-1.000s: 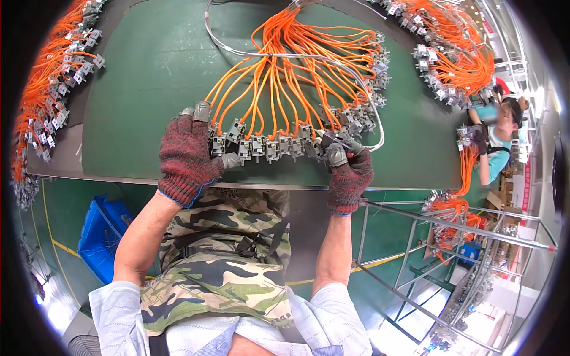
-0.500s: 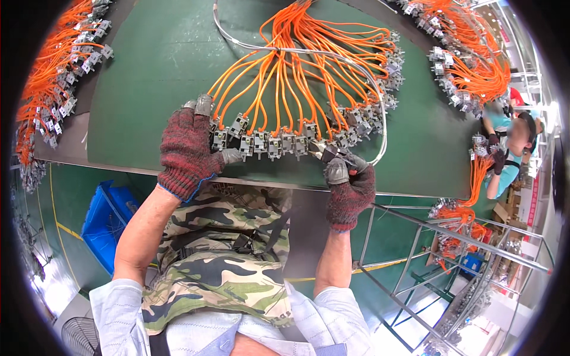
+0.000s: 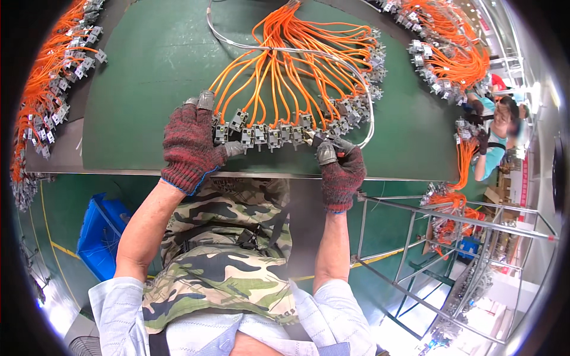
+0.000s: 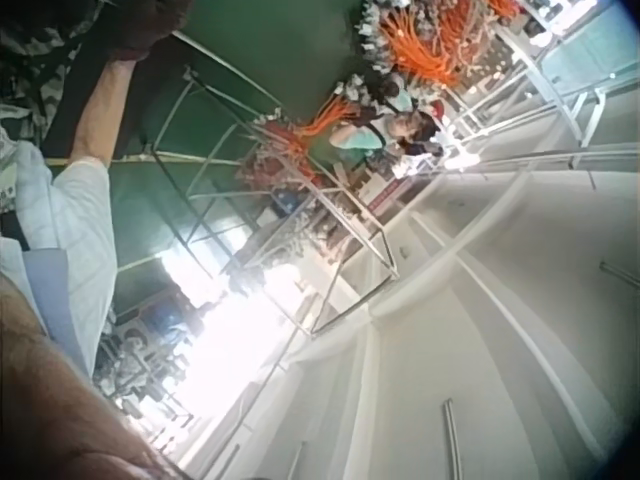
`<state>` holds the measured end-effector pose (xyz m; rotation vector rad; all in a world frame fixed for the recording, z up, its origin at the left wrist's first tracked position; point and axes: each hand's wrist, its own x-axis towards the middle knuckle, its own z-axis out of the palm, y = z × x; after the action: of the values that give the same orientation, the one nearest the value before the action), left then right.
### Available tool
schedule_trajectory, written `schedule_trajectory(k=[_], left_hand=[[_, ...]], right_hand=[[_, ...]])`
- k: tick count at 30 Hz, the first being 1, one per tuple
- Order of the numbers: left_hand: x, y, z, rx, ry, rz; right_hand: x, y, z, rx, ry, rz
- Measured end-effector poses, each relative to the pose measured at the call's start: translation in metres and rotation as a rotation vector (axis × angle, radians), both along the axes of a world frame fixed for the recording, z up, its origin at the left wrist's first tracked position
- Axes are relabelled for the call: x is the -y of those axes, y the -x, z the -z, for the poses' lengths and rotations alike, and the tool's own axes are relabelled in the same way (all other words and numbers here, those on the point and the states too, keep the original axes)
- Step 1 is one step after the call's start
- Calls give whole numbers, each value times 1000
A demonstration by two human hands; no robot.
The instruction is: Assembling and testing electrical wire harnesses at a factory workstation.
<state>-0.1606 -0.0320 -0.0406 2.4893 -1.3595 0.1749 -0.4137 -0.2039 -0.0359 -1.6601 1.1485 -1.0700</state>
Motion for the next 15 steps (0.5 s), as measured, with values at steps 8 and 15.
schedule_trajectory(k=[8,15], left_hand=[[-1,-1,-1,-33,-15,-11],[0,1,-3,-44,-27,-20]], right_hand=[[0,3,-1,162,-82,-39],[-2,-1,-1,278,-150,-64]])
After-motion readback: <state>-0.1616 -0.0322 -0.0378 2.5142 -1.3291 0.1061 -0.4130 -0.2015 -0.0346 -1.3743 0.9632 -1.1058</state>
